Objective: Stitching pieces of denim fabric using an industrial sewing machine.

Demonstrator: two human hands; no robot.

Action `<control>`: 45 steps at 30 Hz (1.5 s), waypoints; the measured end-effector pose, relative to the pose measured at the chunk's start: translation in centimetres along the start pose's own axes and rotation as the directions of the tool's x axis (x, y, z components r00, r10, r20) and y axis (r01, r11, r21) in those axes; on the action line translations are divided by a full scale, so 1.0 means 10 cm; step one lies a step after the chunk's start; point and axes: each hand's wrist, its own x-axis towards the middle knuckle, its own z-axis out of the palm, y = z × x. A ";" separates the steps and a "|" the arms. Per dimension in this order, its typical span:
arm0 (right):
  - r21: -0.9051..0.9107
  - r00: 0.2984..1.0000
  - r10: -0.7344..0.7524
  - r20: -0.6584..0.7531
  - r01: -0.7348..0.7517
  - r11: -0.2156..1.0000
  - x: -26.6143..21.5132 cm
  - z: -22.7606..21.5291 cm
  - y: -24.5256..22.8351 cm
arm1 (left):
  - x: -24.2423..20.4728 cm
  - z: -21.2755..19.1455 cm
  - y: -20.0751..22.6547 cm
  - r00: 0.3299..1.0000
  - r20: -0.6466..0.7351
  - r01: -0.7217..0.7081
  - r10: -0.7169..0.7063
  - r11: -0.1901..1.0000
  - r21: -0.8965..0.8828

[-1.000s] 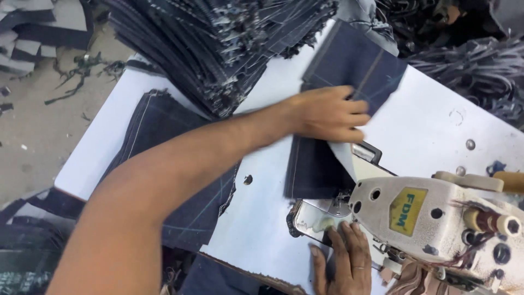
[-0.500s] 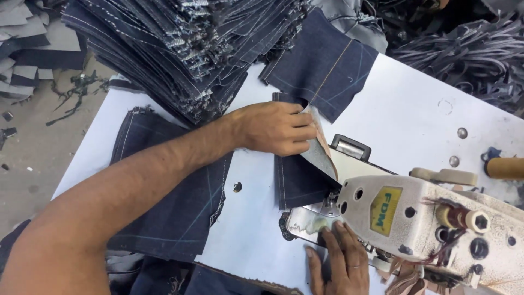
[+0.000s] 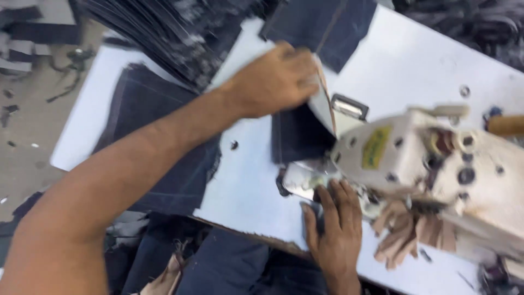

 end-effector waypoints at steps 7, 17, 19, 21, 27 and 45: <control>-0.041 0.979 0.079 -0.189 -0.088 0.995 -0.51 -0.35 0.38 | 0.04 -0.65 0.69 0.801 0.051 0.547 -0.596 0.695 -0.467; -0.055 0.883 0.359 -0.302 -0.392 0.918 -0.64 -0.86 1.27 | -0.11 -0.52 2.63 0.857 0.197 0.491 -0.476 0.641 -0.589; -0.077 0.907 0.303 -0.292 -0.338 0.938 -0.60 -0.86 1.34 | 0.03 -0.60 2.66 0.832 0.220 0.522 -0.510 0.582 -0.624; -0.100 0.928 0.245 -0.279 -0.282 0.954 -0.56 -0.87 1.39 | 0.17 -0.60 2.69 0.803 0.245 0.549 -0.543 0.516 -0.657; 0.019 0.869 0.428 -0.248 -0.437 0.899 -0.50 -0.86 1.39 | 0.86 -0.14 2.59 0.811 0.141 0.499 -0.568 0.545 -0.674; 0.138 0.811 0.527 -0.254 -0.509 0.850 -0.37 -0.84 1.40 | 1.59 0.81 2.53 0.636 0.566 0.707 -0.524 0.101 -0.700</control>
